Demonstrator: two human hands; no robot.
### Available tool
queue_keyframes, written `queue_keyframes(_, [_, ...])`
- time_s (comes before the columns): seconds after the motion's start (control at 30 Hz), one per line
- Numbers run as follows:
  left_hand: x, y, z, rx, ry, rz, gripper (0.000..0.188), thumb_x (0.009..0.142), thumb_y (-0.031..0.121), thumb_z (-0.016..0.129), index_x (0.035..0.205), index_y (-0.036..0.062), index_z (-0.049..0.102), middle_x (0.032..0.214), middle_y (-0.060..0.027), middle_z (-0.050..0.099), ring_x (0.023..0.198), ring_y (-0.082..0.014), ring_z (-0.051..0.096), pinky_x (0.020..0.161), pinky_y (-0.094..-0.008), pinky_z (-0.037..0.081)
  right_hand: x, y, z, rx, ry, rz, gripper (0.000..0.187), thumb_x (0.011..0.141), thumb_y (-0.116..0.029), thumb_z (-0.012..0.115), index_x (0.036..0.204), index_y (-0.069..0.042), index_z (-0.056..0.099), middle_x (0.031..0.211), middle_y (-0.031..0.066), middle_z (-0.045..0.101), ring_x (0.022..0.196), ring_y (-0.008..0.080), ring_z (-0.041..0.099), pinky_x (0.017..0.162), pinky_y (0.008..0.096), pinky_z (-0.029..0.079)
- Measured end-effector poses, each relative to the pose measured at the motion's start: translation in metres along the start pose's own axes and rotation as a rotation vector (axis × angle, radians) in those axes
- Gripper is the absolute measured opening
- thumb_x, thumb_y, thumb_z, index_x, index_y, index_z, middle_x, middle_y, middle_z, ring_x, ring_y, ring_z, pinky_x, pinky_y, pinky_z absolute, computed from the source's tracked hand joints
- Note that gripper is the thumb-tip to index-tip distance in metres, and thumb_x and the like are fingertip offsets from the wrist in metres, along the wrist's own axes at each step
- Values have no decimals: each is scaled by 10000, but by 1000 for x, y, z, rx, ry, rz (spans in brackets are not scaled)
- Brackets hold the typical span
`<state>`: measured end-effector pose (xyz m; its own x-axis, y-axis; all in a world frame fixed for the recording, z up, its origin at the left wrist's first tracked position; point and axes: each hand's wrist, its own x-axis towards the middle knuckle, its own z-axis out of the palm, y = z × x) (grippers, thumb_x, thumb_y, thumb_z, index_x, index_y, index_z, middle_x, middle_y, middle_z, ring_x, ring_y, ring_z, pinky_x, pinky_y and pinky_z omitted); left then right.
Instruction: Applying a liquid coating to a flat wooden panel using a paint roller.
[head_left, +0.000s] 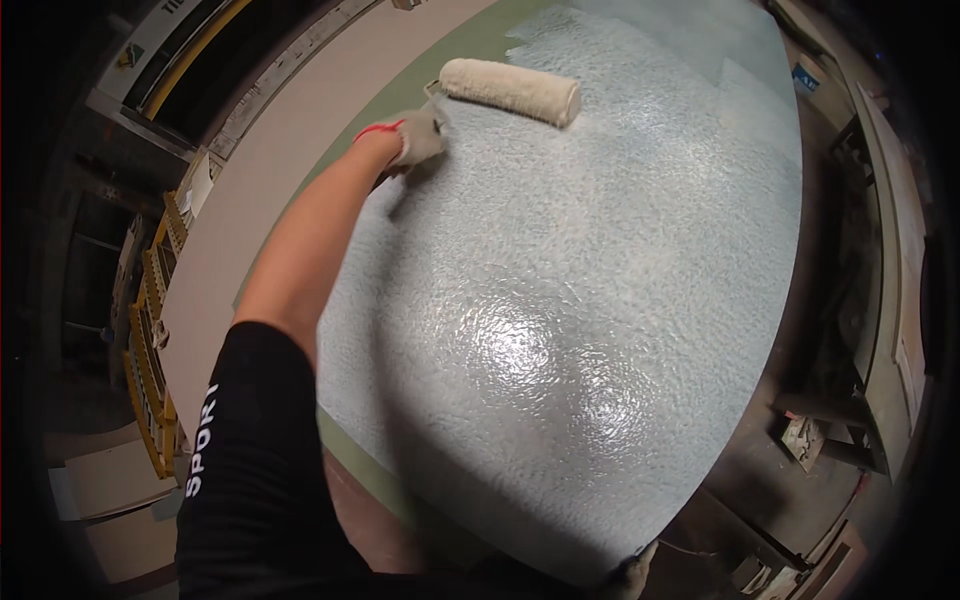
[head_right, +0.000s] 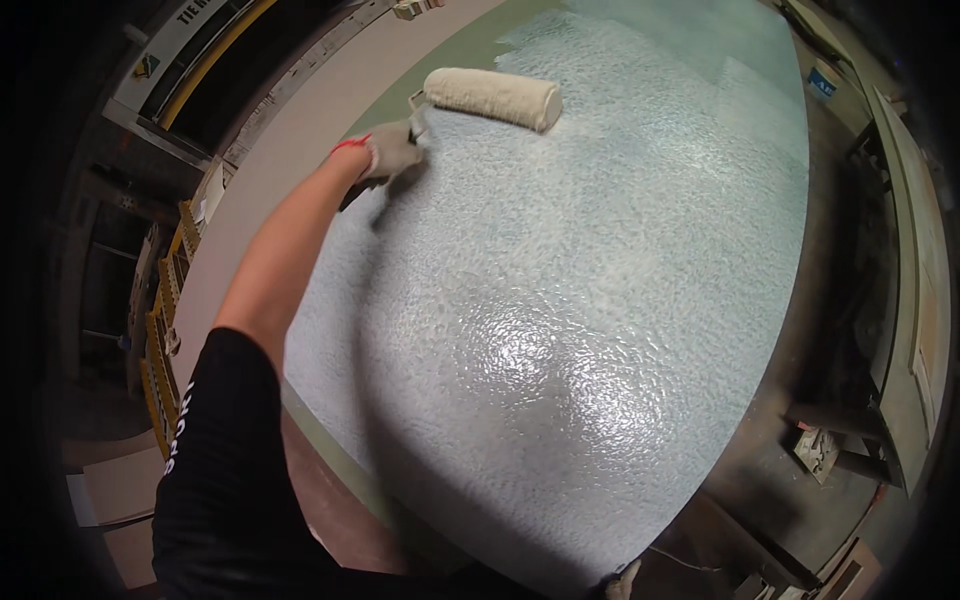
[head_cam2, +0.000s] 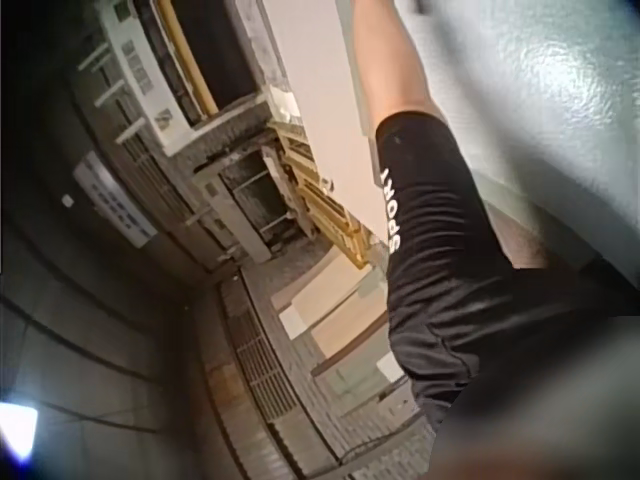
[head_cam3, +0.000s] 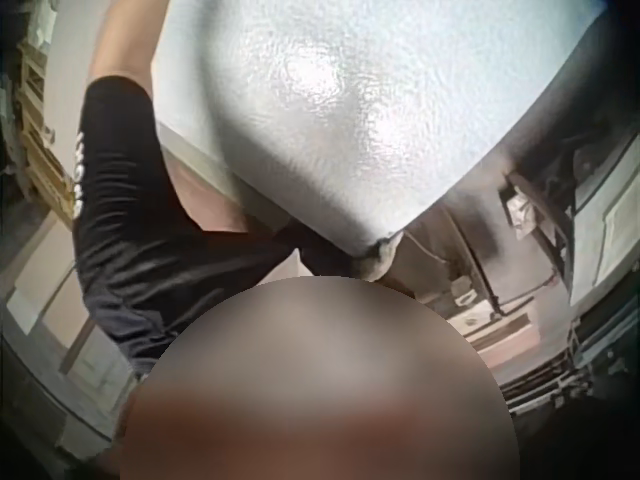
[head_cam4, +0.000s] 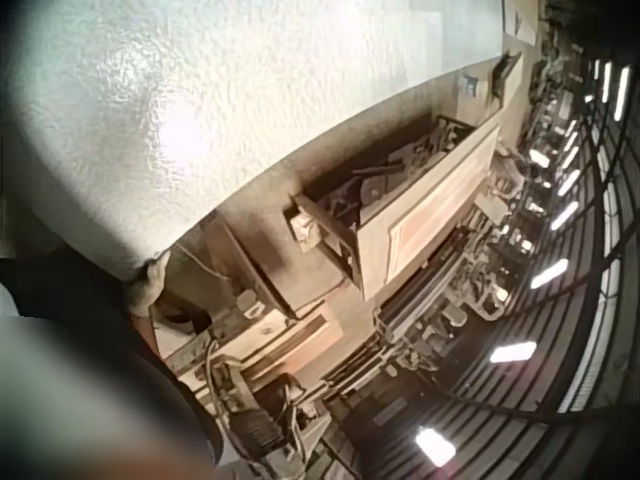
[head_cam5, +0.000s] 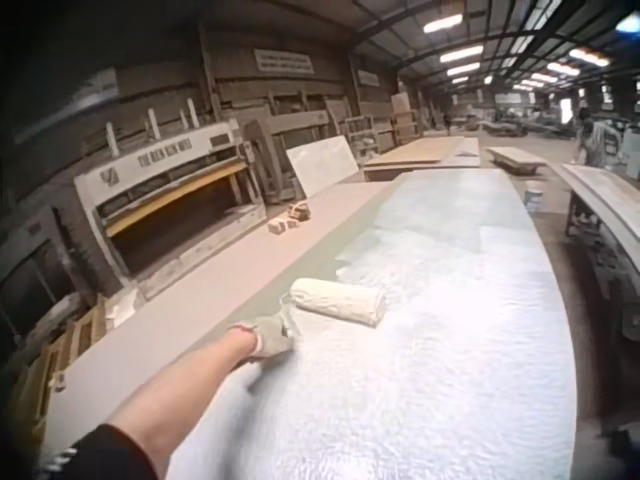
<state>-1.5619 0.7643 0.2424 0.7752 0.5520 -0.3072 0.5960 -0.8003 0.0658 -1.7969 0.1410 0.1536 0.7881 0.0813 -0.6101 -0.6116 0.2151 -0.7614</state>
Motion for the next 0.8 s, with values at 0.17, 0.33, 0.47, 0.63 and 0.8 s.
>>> queue_keyframes(0.17, [11, 47, 3, 19, -21, 6, 388, 855, 169, 545, 1149, -18, 715, 1161, -263, 713, 1042, -368, 721, 880, -451, 562, 1, 12, -11, -37, 6, -59, 963, 875, -451, 618, 1618, 21, 226, 1621, 202, 335, 1474, 375, 330, 1225, 471, 206])
queue_keyframes(0.33, [-70, 4, 51, -87, 25, 51, 470, 883, 260, 555, 1245, -34, 622, 1074, -285, 719, 954, -399, 727, 852, -456, 562, 9, 38, -26, 66, -66, -195, 876, 866, -298, 535, 1609, 55, 233, 1616, 196, 369, 1467, 328, 379, 1224, 428, 262])
queue_keyframes(0.47, [-235, 4, 94, -155, 8, 23, 511, 943, 334, 546, 1286, -44, 533, 1151, -323, 680, 1101, -473, 658, 971, -504, 502, 2, 42, -28, 53, -30, -216, 825, 896, -255, 497, 1603, 77, 230, 1639, 205, 337, 1494, 302, 349, 1244, 401, 224])
queue_keyframes(0.63, [-423, 17, 136, -213, -99, -160, 439, 949, 336, 572, 1189, -31, 548, 1129, -323, 677, 1081, -490, 647, 947, -543, 496, 21, 61, -52, -125, -58, -314, 655, 977, -147, 404, 1557, 130, 280, 1653, 204, 321, 1520, 273, 319, 1250, 359, 211])
queue_keyframes(0.8, [-541, 21, 144, -293, -165, -242, 463, 937, 376, 591, 1167, -23, 537, 1052, -302, 687, 1034, -483, 655, 922, -528, 500, -10, 23, -69, -439, -58, -415, 553, 1003, -127, 475, 1506, 93, 412, 1540, 227, 462, 1422, 286, 459, 1184, 374, 335])
